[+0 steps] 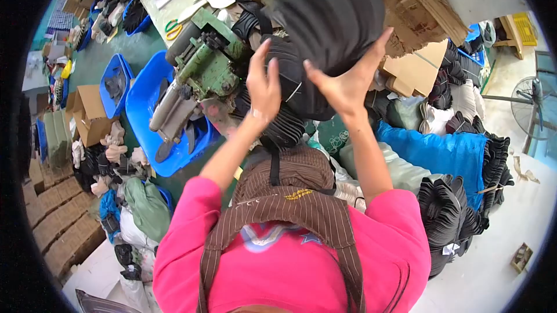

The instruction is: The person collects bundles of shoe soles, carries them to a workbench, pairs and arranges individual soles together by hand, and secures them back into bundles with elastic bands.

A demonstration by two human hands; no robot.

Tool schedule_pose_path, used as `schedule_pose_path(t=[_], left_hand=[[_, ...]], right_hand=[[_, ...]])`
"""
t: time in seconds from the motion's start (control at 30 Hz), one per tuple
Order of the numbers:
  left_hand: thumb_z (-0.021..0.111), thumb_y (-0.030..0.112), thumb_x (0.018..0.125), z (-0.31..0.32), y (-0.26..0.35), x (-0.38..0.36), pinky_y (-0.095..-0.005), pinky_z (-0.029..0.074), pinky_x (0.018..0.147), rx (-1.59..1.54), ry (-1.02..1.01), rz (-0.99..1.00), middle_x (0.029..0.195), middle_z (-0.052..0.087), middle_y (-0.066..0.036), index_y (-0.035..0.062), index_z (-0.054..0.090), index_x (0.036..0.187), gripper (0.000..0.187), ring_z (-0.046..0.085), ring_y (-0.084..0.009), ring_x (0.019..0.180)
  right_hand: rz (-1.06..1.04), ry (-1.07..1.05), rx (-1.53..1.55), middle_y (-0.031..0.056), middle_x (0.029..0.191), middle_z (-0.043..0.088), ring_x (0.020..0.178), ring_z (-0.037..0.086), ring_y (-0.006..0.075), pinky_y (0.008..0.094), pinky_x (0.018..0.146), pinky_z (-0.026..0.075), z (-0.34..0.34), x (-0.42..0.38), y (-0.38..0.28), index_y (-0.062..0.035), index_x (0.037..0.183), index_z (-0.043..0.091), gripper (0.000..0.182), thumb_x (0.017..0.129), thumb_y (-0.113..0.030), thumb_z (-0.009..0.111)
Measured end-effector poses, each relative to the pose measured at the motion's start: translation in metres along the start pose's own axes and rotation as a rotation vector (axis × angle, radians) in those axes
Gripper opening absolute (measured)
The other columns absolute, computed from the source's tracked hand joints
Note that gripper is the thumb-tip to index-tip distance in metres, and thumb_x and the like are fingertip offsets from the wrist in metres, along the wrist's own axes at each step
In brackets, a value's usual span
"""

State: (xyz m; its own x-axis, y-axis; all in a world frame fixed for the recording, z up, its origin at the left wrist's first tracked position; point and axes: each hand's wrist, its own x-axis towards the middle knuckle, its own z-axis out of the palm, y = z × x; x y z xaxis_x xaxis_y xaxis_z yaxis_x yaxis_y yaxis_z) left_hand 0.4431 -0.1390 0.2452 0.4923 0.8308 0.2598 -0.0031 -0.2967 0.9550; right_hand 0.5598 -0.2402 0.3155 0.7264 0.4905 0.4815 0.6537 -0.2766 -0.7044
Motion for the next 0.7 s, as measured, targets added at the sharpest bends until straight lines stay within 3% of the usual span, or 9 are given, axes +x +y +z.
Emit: schedule_pose_path(t=[0.1, 0.17, 0.23, 0.3, 0.4, 0.5, 0.57, 0.6, 0.7], left_hand=[[0.061, 0.032, 0.085, -0.022, 0.061, -0.047, -0.0402, 0.023, 0.107, -0.367, 0.068, -0.049, 0.142, 0.030, -0.019, -0.0038, 0.018, 0.143, 0.080, 0.032, -0.0291, 0.130], [0.066, 0.037, 0.079, -0.041, 0.071, -0.073, -0.0403, 0.018, 0.109, -0.222, 0.058, -0.002, 0.149, 0.014, -0.019, -0.0027, 0.003, 0.144, 0.099, 0.022, -0.0303, 0.135], [0.077, 0.038, 0.071, -0.068, 0.075, -0.062, -0.0399, 0.016, 0.110, -0.369, 0.257, -0.019, 0.147, 0.015, -0.018, 0.0009, -0.006, 0.145, 0.117, 0.020, -0.0286, 0.136], [0.083, 0.035, 0.065, -0.105, 0.073, -0.064, -0.0390, 0.017, 0.110, -0.445, 0.407, -0.051, 0.146, 0.017, -0.016, 0.0045, -0.009, 0.145, 0.126, 0.020, -0.0271, 0.135], [0.085, 0.034, 0.062, -0.152, 0.066, -0.081, -0.0388, 0.018, 0.110, -0.522, 0.514, -0.039, 0.147, 0.016, -0.014, 0.0087, -0.013, 0.145, 0.131, 0.021, -0.0258, 0.135], [0.086, 0.034, 0.061, -0.201, 0.041, -0.112, -0.0388, 0.020, 0.110, -0.442, 0.543, -0.096, 0.148, 0.015, -0.012, 0.0116, -0.016, 0.145, 0.134, 0.022, -0.0257, 0.134], [0.086, 0.036, 0.061, -0.228, 0.043, -0.123, -0.0393, 0.021, 0.109, -0.470, 0.625, -0.088, 0.149, 0.012, -0.013, 0.0134, -0.019, 0.144, 0.136, 0.022, -0.0260, 0.134], [0.086, 0.036, 0.061, -0.242, 0.041, -0.129, -0.0394, 0.022, 0.109, -0.439, 0.635, -0.080, 0.149, 0.011, -0.013, 0.0137, -0.019, 0.144, 0.136, 0.022, -0.0262, 0.135], [0.086, 0.038, 0.061, -0.279, 0.029, -0.148, -0.0404, 0.022, 0.109, -0.391, 0.659, -0.082, 0.149, 0.007, -0.015, 0.0139, -0.019, 0.144, 0.136, 0.019, -0.0272, 0.136]], right_hand=[[0.005, -0.065, -0.055, 0.0297, 0.144, 0.013, 0.134, 0.018, 0.0409, 0.0447, 0.111, 0.017, 0.017, -0.022, -0.039, 0.0056, 0.142, -0.008, 0.138, 0.050, -0.033, 0.087], [-0.096, -0.135, -0.045, 0.0291, 0.141, 0.021, 0.128, 0.027, 0.0434, 0.0478, 0.107, 0.022, 0.031, -0.043, -0.072, 0.0054, 0.142, -0.007, 0.138, 0.050, -0.034, 0.088], [-0.284, -0.168, 0.228, 0.0264, 0.133, 0.036, 0.119, 0.036, 0.0403, 0.0483, 0.101, 0.028, 0.039, -0.052, -0.092, 0.0085, 0.142, 0.013, 0.121, 0.052, -0.030, 0.085], [-0.367, -0.370, 0.230, 0.0223, 0.131, 0.041, 0.119, 0.039, 0.0376, 0.0450, 0.101, 0.029, 0.031, -0.057, -0.121, -0.0022, 0.126, 0.053, 0.075, 0.059, -0.019, 0.081], [-0.361, -0.484, 0.494, 0.0245, 0.135, 0.038, 0.127, 0.036, 0.0410, 0.0446, 0.104, 0.030, 0.046, -0.071, -0.156, -0.0140, 0.110, 0.067, 0.048, 0.064, -0.007, 0.077], [-0.334, -0.715, 0.614, 0.0223, 0.133, 0.041, 0.121, 0.046, 0.0341, 0.0373, 0.101, 0.037, 0.068, -0.103, -0.184, -0.0095, 0.121, 0.059, 0.062, 0.063, -0.002, 0.078], [0.070, -0.732, 0.833, 0.0167, 0.129, 0.046, 0.118, 0.049, 0.0242, 0.0340, 0.099, 0.040, 0.083, -0.129, -0.209, -0.0021, 0.135, 0.042, 0.082, 0.063, -0.002, 0.080], [0.099, -0.757, 0.774, 0.0123, 0.120, 0.052, 0.108, 0.052, 0.0163, 0.0313, 0.094, 0.044, 0.089, -0.138, -0.219, 0.0053, 0.133, 0.036, 0.084, 0.064, -0.003, 0.082], [0.270, -0.918, 0.898, 0.0092, 0.109, 0.056, 0.098, 0.056, 0.0139, 0.0278, 0.087, 0.047, 0.110, -0.160, -0.237, 0.0034, 0.117, 0.047, 0.063, 0.064, -0.001, 0.082]])
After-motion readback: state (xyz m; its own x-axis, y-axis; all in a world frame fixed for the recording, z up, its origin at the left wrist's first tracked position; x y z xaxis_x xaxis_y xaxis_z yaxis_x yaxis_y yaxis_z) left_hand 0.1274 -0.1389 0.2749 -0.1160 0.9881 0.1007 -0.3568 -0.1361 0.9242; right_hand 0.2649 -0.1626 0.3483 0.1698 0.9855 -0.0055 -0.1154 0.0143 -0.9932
